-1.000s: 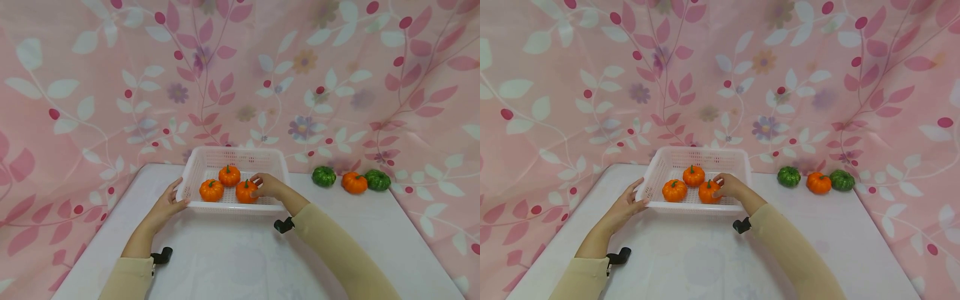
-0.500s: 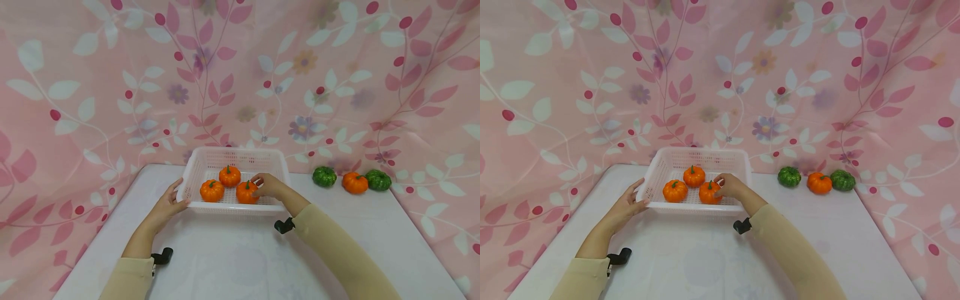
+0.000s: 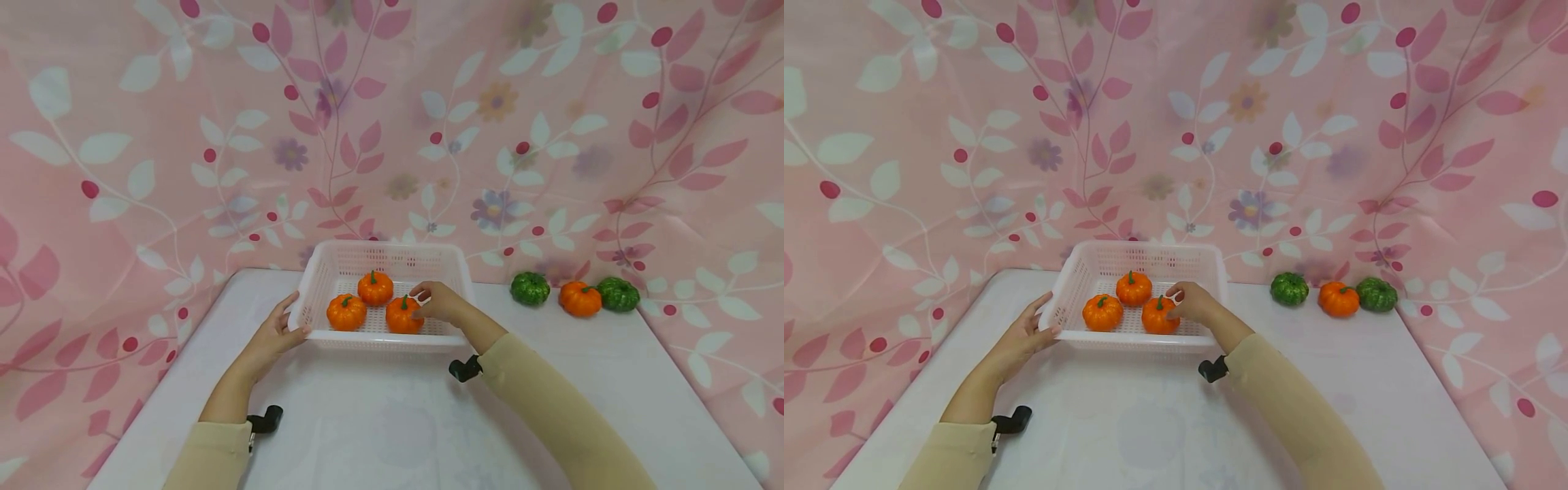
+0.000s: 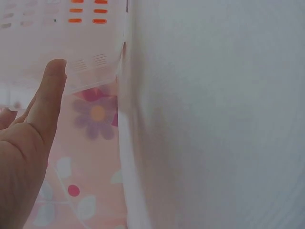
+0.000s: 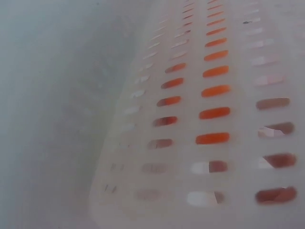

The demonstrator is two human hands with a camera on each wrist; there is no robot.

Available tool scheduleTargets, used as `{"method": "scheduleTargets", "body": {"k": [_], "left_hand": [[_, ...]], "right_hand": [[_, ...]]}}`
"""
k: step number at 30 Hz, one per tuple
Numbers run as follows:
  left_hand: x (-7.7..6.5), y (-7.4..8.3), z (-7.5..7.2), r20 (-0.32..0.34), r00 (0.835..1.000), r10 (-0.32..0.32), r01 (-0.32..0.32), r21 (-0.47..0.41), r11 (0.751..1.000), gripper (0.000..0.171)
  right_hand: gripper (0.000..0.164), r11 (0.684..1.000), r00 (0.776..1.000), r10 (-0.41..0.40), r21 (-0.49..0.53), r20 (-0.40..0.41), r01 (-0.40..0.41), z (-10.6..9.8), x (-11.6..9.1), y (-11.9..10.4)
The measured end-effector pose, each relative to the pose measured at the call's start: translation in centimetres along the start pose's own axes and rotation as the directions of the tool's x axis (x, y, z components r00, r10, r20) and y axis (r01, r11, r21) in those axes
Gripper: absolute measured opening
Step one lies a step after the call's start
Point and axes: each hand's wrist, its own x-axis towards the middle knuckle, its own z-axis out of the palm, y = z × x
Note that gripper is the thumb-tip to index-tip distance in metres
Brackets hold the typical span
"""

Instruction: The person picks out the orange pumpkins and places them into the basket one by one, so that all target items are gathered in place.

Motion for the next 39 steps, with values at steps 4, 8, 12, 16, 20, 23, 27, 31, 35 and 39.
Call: {"method": "scheduleTargets", "body": {"k": [4, 8, 12, 16, 20, 23, 27, 31, 35, 39], "left_hand": [[-0.1, 0.1, 0.1, -0.002, 1.0, -0.004, 0.004, 0.004, 1.0, 0.089], [-0.1, 0.0, 0.1, -0.003, 1.0, -0.007, 0.007, 0.007, 1.0, 0.089], [-0.1, 0.0, 0.0, 0.002, 1.0, -0.003, 0.003, 0.008, 1.0, 0.088], [-0.1, -0.1, 0.0, 0.004, 1.0, 0.004, -0.004, -0.001, 1.0, 0.088], [-0.1, -0.1, 0.0, 0.004, 1.0, 0.013, -0.013, -0.016, 1.0, 0.089], [-0.1, -0.2, 0.1, 0.007, 1.0, 0.02, -0.02, -0.024, 1.0, 0.089], [0.0, -0.2, 0.1, 0.008, 1.0, 0.029, -0.028, -0.031, 0.999, 0.089], [0.1, -0.3, 0.1, 0.007, 1.0, 0.029, -0.029, -0.034, 0.999, 0.088], [0.1, -0.3, 0.1, 0.005, 1.0, 0.025, -0.025, -0.033, 0.999, 0.088], [0.2, -0.3, 0.0, 0.004, 1.0, 0.014, -0.014, -0.019, 1.0, 0.09]], "right_hand": [[0.042, 0.999, 0.999, -0.031, 0.01, -0.025, 0.031, -0.3, -0.3, -0.2], [0.042, 0.997, 0.997, -0.07, 0.018, -0.041, 0.07, -0.7, -0.7, -0.5], [0.042, 0.994, 0.993, -0.106, 0.021, -0.059, 0.107, -1.1, -1.2, -0.9], [0.04, 0.991, 0.989, -0.134, 0.015, -0.07, 0.135, -1.6, -1.8, -1.0], [0.036, 0.987, 0.984, -0.159, 0.017, -0.087, 0.161, -2.1, -2.5, -1.1], [0.033, 0.982, 0.977, -0.183, 0.017, -0.11, 0.186, -2.5, -3.3, -1.0], [0.03, 0.979, 0.97, -0.198, 0.012, -0.14, 0.202, -3.0, -4.4, -0.9], [0.028, 0.976, 0.961, -0.214, -0.007, -0.176, 0.216, -3.5, -5.5, -0.6], [0.026, 0.971, 0.949, -0.237, -0.027, -0.207, 0.237, -3.9, -6.3, -0.2], [0.027, 0.969, 0.941, -0.242, -0.022, -0.236, 0.244, -4.1, -7.1, 0.5]]}}
